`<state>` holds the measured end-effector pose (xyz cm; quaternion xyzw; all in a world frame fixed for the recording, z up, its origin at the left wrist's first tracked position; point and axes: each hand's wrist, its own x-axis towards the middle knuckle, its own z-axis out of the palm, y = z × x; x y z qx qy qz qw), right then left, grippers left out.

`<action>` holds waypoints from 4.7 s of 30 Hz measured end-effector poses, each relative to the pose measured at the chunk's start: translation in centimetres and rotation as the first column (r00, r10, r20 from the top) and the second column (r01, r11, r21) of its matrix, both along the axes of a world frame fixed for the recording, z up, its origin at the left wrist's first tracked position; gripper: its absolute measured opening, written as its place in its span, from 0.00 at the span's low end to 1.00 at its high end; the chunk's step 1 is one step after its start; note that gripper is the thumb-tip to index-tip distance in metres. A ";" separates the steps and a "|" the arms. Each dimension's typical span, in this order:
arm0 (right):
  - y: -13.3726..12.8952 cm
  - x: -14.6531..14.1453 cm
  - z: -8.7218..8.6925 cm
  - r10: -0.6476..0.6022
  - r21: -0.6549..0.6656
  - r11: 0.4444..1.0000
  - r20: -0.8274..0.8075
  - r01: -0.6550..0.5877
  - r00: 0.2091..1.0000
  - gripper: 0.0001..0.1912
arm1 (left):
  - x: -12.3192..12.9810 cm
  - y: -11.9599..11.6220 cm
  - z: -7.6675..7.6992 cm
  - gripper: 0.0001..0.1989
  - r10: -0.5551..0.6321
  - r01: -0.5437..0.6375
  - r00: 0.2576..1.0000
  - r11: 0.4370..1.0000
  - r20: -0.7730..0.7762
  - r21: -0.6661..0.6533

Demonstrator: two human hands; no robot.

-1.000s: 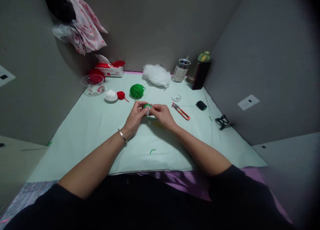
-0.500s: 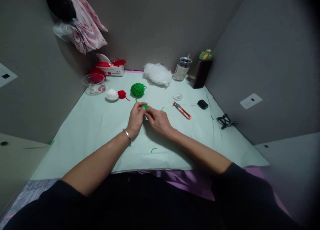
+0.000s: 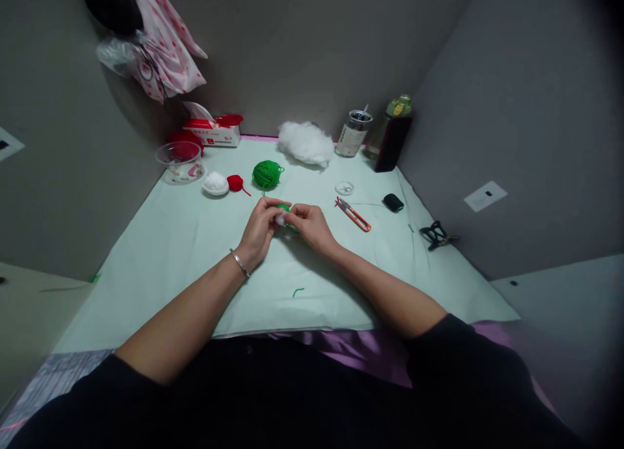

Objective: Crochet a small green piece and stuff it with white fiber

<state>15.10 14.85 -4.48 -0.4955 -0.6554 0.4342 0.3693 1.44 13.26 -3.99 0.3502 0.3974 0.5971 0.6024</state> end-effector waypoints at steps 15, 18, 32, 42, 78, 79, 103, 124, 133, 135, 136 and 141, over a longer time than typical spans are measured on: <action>-1.9 -0.2 1.8 0.002 0.185 0.981 0.288 -0.058 0.958 0.13 | 0.3 0.3 -1.0 0.09 0.067 -0.065 0.996 0.997 -0.059 0.039; -2.7 -0.7 1.9 0.003 0.206 0.975 0.368 -0.085 0.930 0.15 | 0.5 0.4 -1.5 0.09 0.110 -0.108 0.990 0.994 -0.085 0.021; -0.4 -0.2 1.0 -0.043 0.078 0.996 0.118 0.033 0.992 0.20 | 0.5 0.0 -0.6 0.08 0.092 -0.092 0.996 0.996 -0.012 0.004; 0.3 0.7 1.8 -0.016 0.029 0.999 0.068 0.014 0.998 0.20 | 0.1 0.2 -1.0 0.13 -0.018 0.020 0.998 0.999 -0.061 0.033; -2.3 -0.4 2.5 -0.006 0.220 0.972 0.373 -0.082 0.928 0.08 | -0.5 1.5 -2.3 0.11 0.230 -0.174 0.945 0.956 -0.233 0.237; -2.5 -0.7 2.4 0.001 0.218 0.972 0.374 -0.089 0.927 0.08 | -0.5 1.6 -2.5 0.11 0.245 -0.191 0.940 0.955 -0.236 0.229; -1.7 -0.2 2.4 -0.018 0.213 0.975 0.354 -0.062 0.935 0.09 | -0.2 1.6 -2.3 0.12 0.204 -0.142 0.942 0.962 -0.266 0.234; 0.3 1.7 3.0 0.044 0.055 0.998 -0.219 -0.033 0.975 0.15 | -0.2 1.1 -1.9 0.11 0.158 -0.095 0.962 0.958 -0.223 0.270; 1.3 1.9 1.8 0.180 0.075 0.981 0.004 -0.179 0.984 0.24 | -0.1 0.7 -1.9 0.11 0.097 -0.011 0.960 0.951 -0.263 0.310; 1.4 1.8 1.6 0.142 0.082 0.986 0.006 -0.142 0.990 0.25 | -0.1 0.6 -1.9 0.10 0.064 0.019 0.964 0.951 -0.258 0.308; 1.5 1.8 1.5 0.118 0.086 0.989 0.009 -0.119 0.993 0.25 | -0.1 0.6 -2.0 0.10 0.048 0.033 0.966 0.951 -0.255 0.306; 1.5 1.8 1.2 0.069 0.105 0.992 0.064 -0.076 0.996 0.22 | -0.2 0.7 -2.0 0.13 0.011 0.064 0.970 0.952 -0.242 0.298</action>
